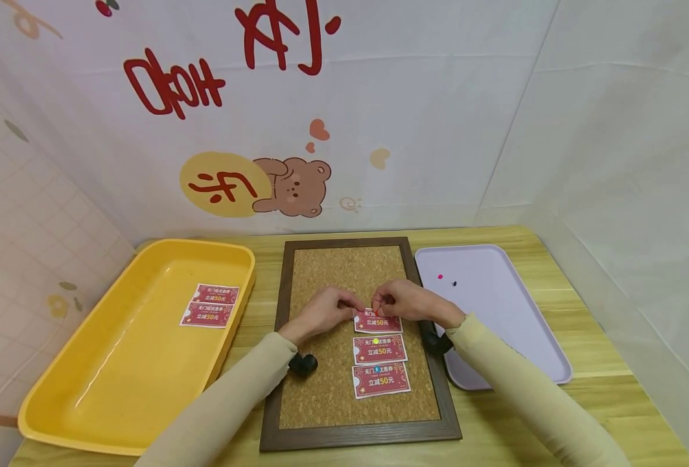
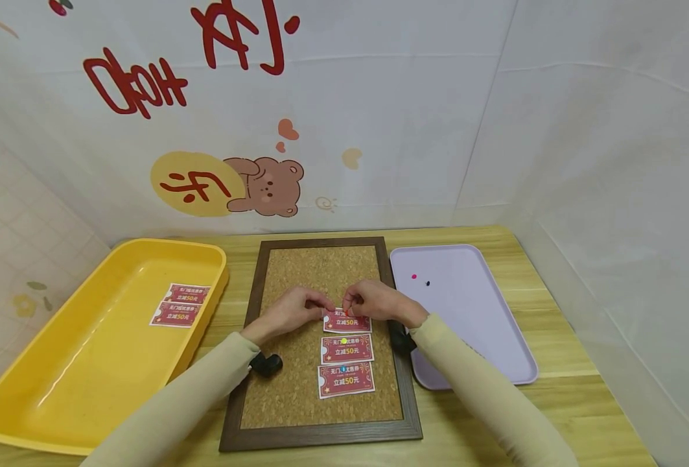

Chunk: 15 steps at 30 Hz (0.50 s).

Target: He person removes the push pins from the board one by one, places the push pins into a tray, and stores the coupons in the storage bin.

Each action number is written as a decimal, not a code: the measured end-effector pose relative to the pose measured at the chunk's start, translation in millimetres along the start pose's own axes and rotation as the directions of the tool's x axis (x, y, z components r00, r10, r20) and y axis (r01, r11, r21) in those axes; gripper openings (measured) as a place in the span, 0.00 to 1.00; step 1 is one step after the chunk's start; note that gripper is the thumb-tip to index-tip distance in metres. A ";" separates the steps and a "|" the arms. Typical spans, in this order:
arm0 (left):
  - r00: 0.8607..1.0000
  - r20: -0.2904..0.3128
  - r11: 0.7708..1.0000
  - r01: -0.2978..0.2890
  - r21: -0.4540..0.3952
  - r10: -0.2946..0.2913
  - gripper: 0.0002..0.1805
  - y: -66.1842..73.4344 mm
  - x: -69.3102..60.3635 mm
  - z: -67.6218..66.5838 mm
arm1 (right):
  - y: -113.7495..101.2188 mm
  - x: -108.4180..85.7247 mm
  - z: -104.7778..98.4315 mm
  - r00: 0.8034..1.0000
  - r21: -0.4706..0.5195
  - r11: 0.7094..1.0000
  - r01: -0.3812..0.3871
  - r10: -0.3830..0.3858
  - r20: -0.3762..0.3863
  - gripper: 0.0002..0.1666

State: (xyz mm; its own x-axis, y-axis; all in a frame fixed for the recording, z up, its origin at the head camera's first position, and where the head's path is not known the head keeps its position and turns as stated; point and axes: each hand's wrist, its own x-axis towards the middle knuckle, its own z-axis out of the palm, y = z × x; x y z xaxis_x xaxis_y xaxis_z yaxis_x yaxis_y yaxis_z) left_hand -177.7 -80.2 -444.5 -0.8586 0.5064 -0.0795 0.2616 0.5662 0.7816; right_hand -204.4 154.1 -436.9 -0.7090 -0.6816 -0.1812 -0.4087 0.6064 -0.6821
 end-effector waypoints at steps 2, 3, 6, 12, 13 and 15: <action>1.000 -0.001 1.000 0.000 0.002 0.000 0.10 0.5 -0.1 0.1 | -0.3 -0.2 -0.3 1.000 -0.003 1.000 0.005 -0.005 -0.001 0.07; 1.000 -0.002 1.000 0.000 0.003 0.000 0.09 0.8 -0.1 0.2 | -0.5 -0.4 -0.5 1.000 -0.004 1.000 0.007 -0.007 -0.001 0.06; 1.000 -0.005 1.000 -0.002 0.006 0.002 0.09 0.4 0.1 0.5 | -0.6 -0.7 -0.7 1.000 -0.007 1.000 0.014 -0.014 0.001 0.06; 1.000 -0.012 1.000 -0.002 0.010 0.002 0.09 0.1 0.4 0.9 | -0.3 -0.9 -0.7 1.000 -0.004 1.000 0.012 -0.012 0.001 0.07; 1.000 -0.013 1.000 -0.002 0.012 0.002 0.09 0.4 0.4 0.9 | -0.2 -0.9 -0.8 1.000 -0.002 1.000 0.013 -0.013 0.000 0.07; 1.000 -0.014 1.000 -0.006 0.014 0.006 0.09 0.4 0.4 0.7 | 0.3 -0.9 -1.1 1.000 -0.001 1.000 0.021 -0.021 -0.003 0.07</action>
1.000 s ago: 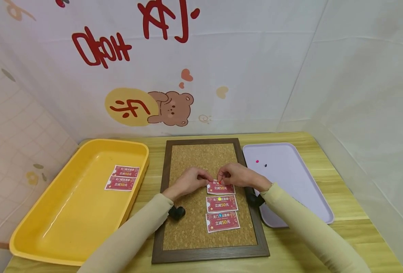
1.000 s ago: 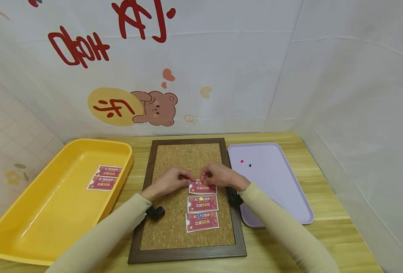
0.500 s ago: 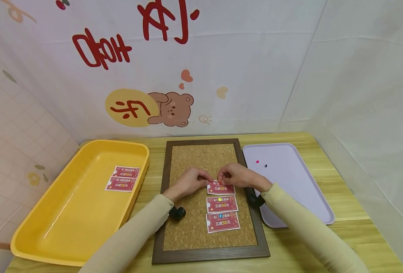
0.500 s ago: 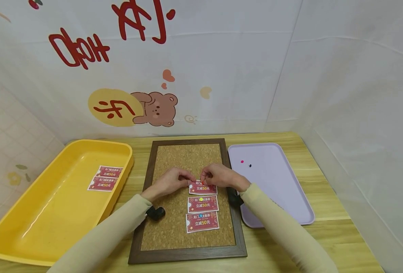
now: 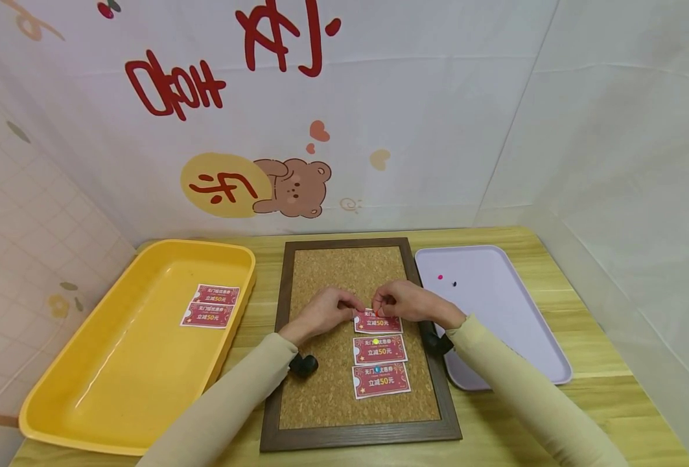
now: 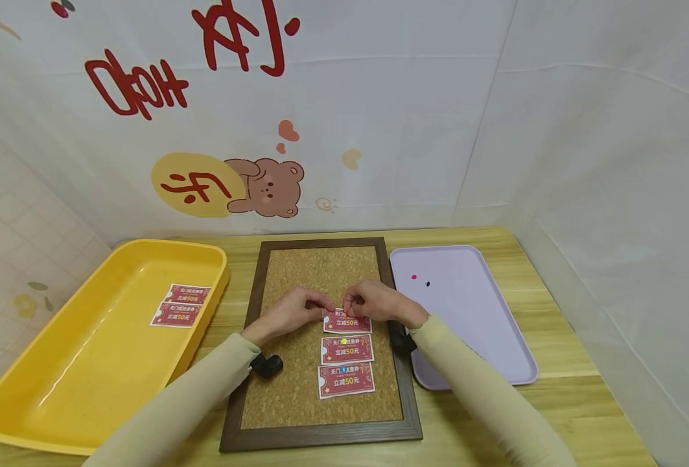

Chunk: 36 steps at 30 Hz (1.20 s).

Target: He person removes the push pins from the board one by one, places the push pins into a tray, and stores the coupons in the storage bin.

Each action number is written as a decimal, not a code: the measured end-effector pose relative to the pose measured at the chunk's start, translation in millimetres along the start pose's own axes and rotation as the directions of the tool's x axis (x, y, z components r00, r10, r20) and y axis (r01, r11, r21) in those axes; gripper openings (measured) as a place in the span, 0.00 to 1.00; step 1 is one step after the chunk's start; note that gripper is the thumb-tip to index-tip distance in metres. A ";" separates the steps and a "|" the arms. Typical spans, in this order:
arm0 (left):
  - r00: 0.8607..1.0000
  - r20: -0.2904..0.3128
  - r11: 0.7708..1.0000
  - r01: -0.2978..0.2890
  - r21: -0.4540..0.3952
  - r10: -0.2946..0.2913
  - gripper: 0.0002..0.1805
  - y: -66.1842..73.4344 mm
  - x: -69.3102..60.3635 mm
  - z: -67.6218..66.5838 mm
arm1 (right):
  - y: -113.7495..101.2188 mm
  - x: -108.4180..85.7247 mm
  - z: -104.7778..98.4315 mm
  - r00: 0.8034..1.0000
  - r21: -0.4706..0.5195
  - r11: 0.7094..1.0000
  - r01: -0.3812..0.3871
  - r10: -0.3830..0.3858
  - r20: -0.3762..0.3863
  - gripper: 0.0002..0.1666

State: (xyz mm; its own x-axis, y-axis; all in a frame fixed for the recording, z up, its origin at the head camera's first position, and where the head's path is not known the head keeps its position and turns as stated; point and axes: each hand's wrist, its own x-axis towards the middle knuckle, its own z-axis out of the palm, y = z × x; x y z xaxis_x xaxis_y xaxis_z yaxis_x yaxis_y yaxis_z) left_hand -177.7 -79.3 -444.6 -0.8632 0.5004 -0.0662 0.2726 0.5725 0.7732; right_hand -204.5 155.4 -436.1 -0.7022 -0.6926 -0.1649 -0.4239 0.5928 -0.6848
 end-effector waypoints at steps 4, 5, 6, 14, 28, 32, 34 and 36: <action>1.000 -0.002 1.000 -0.002 0.002 0.002 0.09 0.2 -0.1 0.0 | 2.4 -0.6 -0.5 1.000 0.006 1.000 0.013 -0.014 0.003 0.07; 1.000 -0.002 1.000 -0.002 0.001 0.002 0.09 0.0 0.0 0.1 | 2.6 -0.8 -1.0 1.000 0.010 1.000 0.009 -0.009 0.006 0.07; 1.000 -0.001 1.000 0.001 -0.003 -0.001 0.09 -0.1 0.1 0.1 | 2.7 -1.0 -1.7 1.000 0.019 1.000 0.001 -0.001 0.012 0.07; 0.999 -0.003 0.999 0.039 -0.016 -0.040 0.09 1.5 0.1 0.7 | 2.0 -4.1 -8.6 0.998 0.064 0.997 -0.039 0.037 0.045 0.05; 0.992 -0.121 0.998 0.031 -0.060 -0.038 0.09 10.3 -7.5 1.9 | 1.4 -22.1 -4.8 0.982 0.112 0.993 0.020 0.001 -0.188 0.03; 0.986 -0.159 0.995 0.029 -0.099 -0.044 0.10 14.3 -13.5 -2.9 | -4.1 -29.6 -5.4 0.968 0.128 0.991 0.028 0.005 -0.252 0.04; 0.984 -0.170 0.992 0.031 -0.120 -0.052 0.09 17.0 -17.1 -6.0 | -8.3 -33.4 -6.6 0.961 0.138 0.990 0.029 0.010 -0.276 0.04; 0.982 -0.180 0.990 0.035 -0.139 -0.060 0.07 19.1 -20.3 -9.1 | -13.1 -37.4 -8.2 0.955 0.147 0.989 0.026 0.019 -0.296 0.04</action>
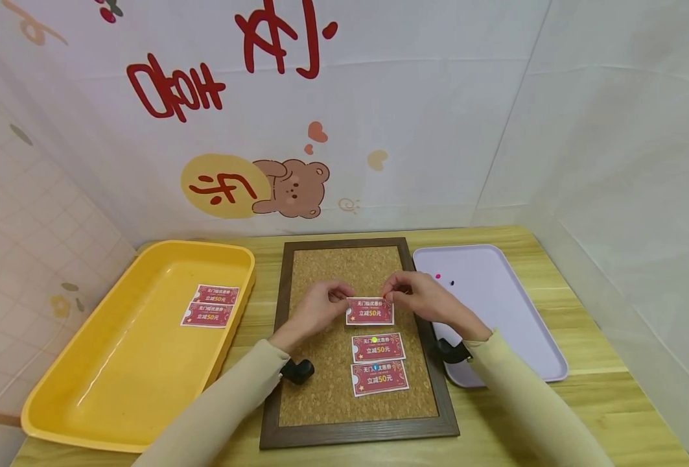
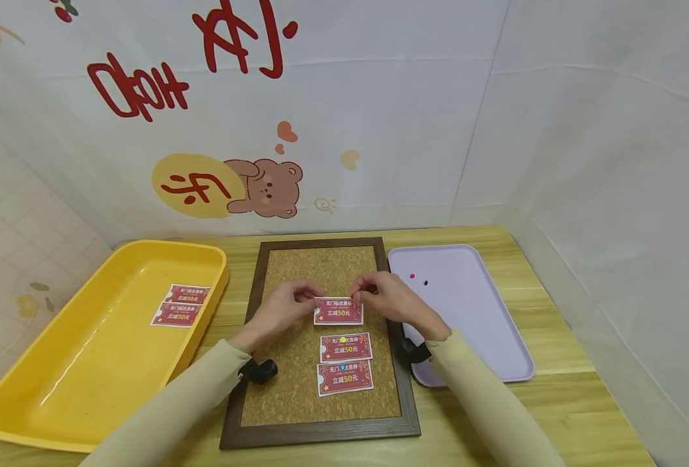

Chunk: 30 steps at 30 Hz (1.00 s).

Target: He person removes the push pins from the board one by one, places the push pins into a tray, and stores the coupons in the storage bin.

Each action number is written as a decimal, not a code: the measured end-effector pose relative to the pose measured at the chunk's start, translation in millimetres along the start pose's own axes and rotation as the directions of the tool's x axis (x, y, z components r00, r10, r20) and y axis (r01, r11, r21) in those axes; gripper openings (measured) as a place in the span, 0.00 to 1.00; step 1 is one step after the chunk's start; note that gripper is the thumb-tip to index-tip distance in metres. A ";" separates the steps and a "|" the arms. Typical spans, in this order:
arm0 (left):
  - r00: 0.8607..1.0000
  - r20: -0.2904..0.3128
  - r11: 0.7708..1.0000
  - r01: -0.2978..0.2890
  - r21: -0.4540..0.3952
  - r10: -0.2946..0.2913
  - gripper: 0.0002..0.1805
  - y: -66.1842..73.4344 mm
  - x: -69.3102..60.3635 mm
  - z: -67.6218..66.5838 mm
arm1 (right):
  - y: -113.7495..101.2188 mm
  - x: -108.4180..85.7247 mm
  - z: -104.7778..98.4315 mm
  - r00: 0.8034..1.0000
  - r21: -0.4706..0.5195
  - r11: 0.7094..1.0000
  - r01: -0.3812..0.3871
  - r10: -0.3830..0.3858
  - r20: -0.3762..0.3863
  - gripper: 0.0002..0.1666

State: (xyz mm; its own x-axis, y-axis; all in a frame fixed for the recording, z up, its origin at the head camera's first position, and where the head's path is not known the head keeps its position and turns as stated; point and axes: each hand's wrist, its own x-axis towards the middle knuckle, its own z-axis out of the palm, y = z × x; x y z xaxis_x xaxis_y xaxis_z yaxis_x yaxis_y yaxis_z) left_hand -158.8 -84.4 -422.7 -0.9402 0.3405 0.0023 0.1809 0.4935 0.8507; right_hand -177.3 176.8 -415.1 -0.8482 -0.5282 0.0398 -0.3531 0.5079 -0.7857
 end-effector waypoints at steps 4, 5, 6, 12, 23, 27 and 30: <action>1.000 -0.021 1.000 0.001 -0.018 -0.001 0.05 5.4 -4.3 -7.3 | -8.2 -4.1 -3.7 1.000 0.013 1.000 0.005 -0.005 -0.026 0.02; 1.000 -0.027 1.000 0.004 -0.017 -0.004 0.05 6.7 -5.1 -9.2 | -9.9 -5.1 -4.6 0.999 0.016 1.000 0.005 -0.005 -0.031 0.02; 0.999 -0.033 1.000 0.001 -0.015 -0.002 0.05 8.3 -5.9 -11.0 | -11.5 -6.1 -5.4 0.999 0.020 1.000 0.005 -0.004 -0.035 0.02; 0.997 -0.077 1.000 -0.018 0.007 0.018 0.04 15.1 -10.5 -21.5 | -19.1 -12.2 -9.9 0.998 0.011 1.000 0.016 -0.015 -0.063 0.03; 0.995 -0.101 0.999 -0.021 -0.045 0.017 0.04 25.4 -25.5 -46.7 | -31.3 -26.4 -22.7 0.991 0.035 0.998 0.043 -0.039 -0.126 0.02; 0.995 -0.102 0.997 -0.026 -0.072 0.018 0.05 26.5 -33.3 -59.1 | -30.7 -30.5 -26.8 0.988 0.019 0.999 0.039 -0.036 -0.151 0.02; 0.995 -0.097 0.997 -0.029 -0.072 0.022 0.05 24.9 -38.9 -69.5 | -29.7 -34.0 -30.3 0.985 0.007 0.999 0.038 -0.037 -0.169 0.02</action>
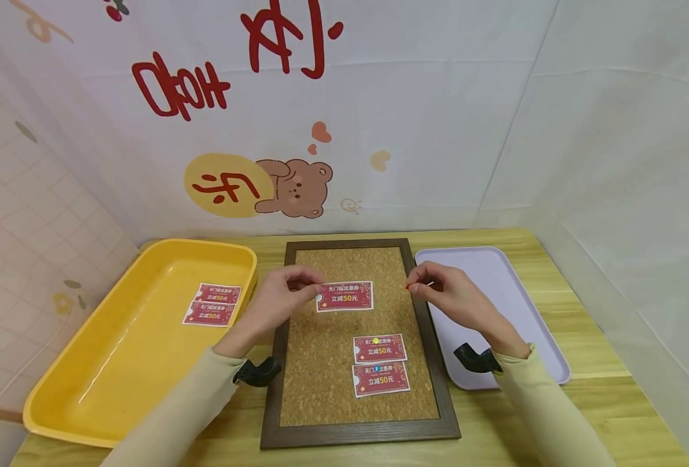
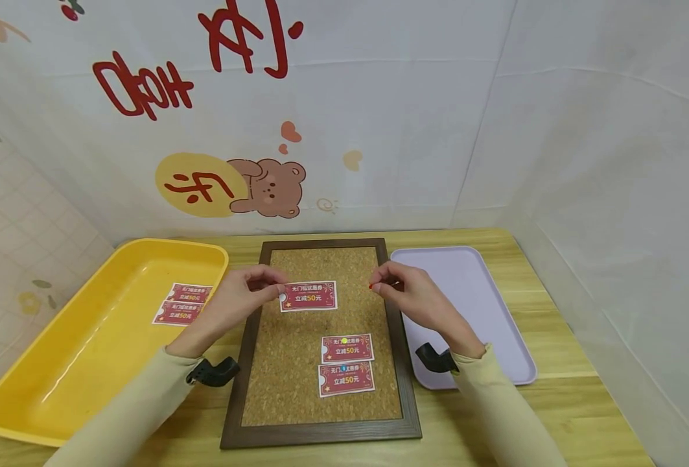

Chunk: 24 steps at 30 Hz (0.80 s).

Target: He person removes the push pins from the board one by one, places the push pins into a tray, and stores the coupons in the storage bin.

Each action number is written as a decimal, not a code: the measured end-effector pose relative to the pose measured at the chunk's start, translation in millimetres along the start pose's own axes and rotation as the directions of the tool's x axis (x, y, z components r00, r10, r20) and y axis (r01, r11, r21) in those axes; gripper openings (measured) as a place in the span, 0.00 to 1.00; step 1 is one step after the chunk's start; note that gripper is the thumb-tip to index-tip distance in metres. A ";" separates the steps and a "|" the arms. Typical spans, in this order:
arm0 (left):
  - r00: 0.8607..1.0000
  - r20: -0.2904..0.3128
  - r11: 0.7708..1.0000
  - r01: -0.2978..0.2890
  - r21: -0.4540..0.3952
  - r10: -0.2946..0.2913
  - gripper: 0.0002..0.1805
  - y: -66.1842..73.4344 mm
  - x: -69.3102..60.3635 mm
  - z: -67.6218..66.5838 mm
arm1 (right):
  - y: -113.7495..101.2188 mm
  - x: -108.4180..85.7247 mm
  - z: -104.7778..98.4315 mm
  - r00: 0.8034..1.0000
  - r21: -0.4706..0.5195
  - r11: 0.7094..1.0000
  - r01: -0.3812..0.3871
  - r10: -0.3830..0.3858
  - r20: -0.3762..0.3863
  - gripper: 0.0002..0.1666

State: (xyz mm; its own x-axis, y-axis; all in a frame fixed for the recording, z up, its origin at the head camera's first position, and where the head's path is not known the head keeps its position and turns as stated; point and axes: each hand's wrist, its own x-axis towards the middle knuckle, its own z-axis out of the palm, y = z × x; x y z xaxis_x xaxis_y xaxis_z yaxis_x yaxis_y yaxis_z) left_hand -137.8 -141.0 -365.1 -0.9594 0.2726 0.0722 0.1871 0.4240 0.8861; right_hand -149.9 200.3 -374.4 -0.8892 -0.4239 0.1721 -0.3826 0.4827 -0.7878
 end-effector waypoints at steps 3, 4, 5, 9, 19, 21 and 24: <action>1.000 -0.012 1.000 0.010 0.013 -0.009 0.05 -2.1 -4.6 -10.8 | 1.8 -3.3 -3.9 1.000 0.001 1.000 -0.006 0.006 -0.008 0.03; 1.000 -0.016 1.000 0.016 0.022 -0.016 0.05 -2.6 -6.3 -14.2 | 2.8 -4.2 -5.2 1.000 0.002 1.000 -0.007 0.007 -0.012 0.03; 1.000 -0.022 0.999 0.022 0.031 -0.021 0.05 -3.0 -7.9 -17.5 | 4.1 -5.1 -6.6 1.000 0.003 1.000 -0.008 0.008 -0.016 0.03; 0.998 -0.043 0.997 0.043 0.056 -0.040 0.06 -7.0 -14.0 -28.2 | 9.4 -7.8 -11.4 0.999 0.002 1.000 -0.017 0.017 -0.039 0.02; 0.994 -0.084 0.988 0.077 0.135 -0.066 0.07 -16.4 -28.3 -56.0 | 20.7 -12.2 -17.0 0.997 -0.022 0.998 -0.061 0.059 -0.055 0.02; 0.992 -0.087 0.985 0.101 0.144 -0.089 0.09 -17.0 -31.5 -65.6 | 24.2 -13.5 -17.7 0.996 -0.027 0.997 -0.071 0.070 -0.054 0.03; 0.989 -0.099 0.980 0.128 0.155 -0.114 0.13 -18.7 -36.6 -80.0 | 29.5 -15.7 -19.4 0.995 -0.033 0.996 -0.081 0.079 -0.053 0.03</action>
State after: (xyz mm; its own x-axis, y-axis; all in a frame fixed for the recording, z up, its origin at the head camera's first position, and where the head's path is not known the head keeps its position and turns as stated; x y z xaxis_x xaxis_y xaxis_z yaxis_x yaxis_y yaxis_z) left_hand -123.0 -227.9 -347.7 -0.9906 0.1359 0.0155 0.0928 0.5843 0.8062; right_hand -152.1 236.1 -388.9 -0.9287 -0.3431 0.1409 -0.3178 0.5404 -0.7790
